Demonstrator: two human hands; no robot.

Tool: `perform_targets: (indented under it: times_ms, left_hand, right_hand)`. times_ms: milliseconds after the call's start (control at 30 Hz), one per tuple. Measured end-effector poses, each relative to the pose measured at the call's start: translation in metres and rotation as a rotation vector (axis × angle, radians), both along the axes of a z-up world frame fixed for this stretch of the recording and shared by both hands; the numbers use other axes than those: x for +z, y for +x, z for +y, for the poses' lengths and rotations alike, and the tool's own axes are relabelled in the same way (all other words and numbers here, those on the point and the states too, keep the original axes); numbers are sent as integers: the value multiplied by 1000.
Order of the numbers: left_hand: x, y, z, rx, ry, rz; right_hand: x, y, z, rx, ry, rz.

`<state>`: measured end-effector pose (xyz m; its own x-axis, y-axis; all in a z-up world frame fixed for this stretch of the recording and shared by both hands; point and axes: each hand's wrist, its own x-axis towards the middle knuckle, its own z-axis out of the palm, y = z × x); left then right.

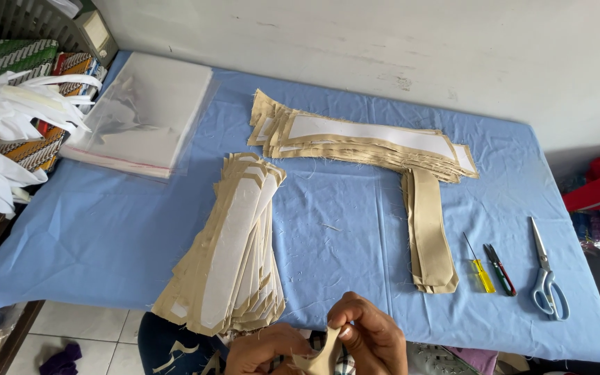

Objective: The person is separating individual pre-cut fabric pieces from a large stack and organizing them into a new pile on a work table.

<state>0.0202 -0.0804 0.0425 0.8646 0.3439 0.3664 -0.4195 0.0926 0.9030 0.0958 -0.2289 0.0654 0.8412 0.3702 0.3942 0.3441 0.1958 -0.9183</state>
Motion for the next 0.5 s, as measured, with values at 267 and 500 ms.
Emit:
perform_targets:
  times_ms: [267, 500]
  left_hand:
    - [-10, -3, 4, -49, 47, 103]
    - [22, -1, -2, 90, 165, 155]
  right_hand:
    - [-6, 3, -6, -3, 29, 115]
    - [-7, 4, -2, 30, -70, 30]
